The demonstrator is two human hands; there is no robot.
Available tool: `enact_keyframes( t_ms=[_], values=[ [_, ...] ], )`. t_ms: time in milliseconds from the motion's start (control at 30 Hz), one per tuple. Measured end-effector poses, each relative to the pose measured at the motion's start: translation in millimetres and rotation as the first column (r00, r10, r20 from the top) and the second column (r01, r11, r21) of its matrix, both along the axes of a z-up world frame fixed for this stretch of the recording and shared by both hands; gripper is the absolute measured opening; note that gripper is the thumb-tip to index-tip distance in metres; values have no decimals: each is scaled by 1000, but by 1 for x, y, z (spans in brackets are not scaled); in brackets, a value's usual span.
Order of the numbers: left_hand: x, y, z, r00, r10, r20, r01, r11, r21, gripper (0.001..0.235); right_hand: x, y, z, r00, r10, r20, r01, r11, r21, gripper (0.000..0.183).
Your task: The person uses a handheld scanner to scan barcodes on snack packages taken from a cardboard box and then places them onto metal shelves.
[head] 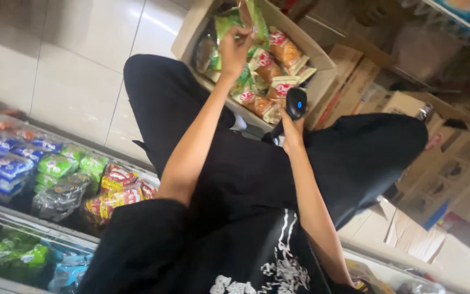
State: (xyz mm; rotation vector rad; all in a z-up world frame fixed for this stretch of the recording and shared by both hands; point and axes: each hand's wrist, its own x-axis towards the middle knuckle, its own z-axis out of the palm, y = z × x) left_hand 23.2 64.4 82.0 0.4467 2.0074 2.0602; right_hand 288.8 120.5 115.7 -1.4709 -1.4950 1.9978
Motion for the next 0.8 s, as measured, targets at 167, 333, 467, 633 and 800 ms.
enact_keyframes(
  t_ms=[167, 333, 467, 633, 800],
  values=[
    [76, -61, 124, 939, -303, 162, 321, 942, -98, 17, -14, 21, 36, 863, -430, -264, 164, 735, -658, 50],
    [116, -89, 160, 801, -467, 375, 444, 883, 150, 40, -11, 12, 45, 844, -421, -333, 155, 786, -599, 50],
    [116, -99, 144, 876, -304, 374, 240, 948, 208, 37, -11, 6, 28, 854, -316, -414, 227, 941, -249, 51],
    [107, -98, 130, 937, -271, 219, 262, 962, 69, 50, -18, 9, 35, 816, -349, -460, 263, 934, -242, 52],
    [106, -82, 105, 948, -160, 276, 161, 987, 20, 60, -14, 8, 29, 814, -348, -465, 249, 933, -261, 52]
  ],
)
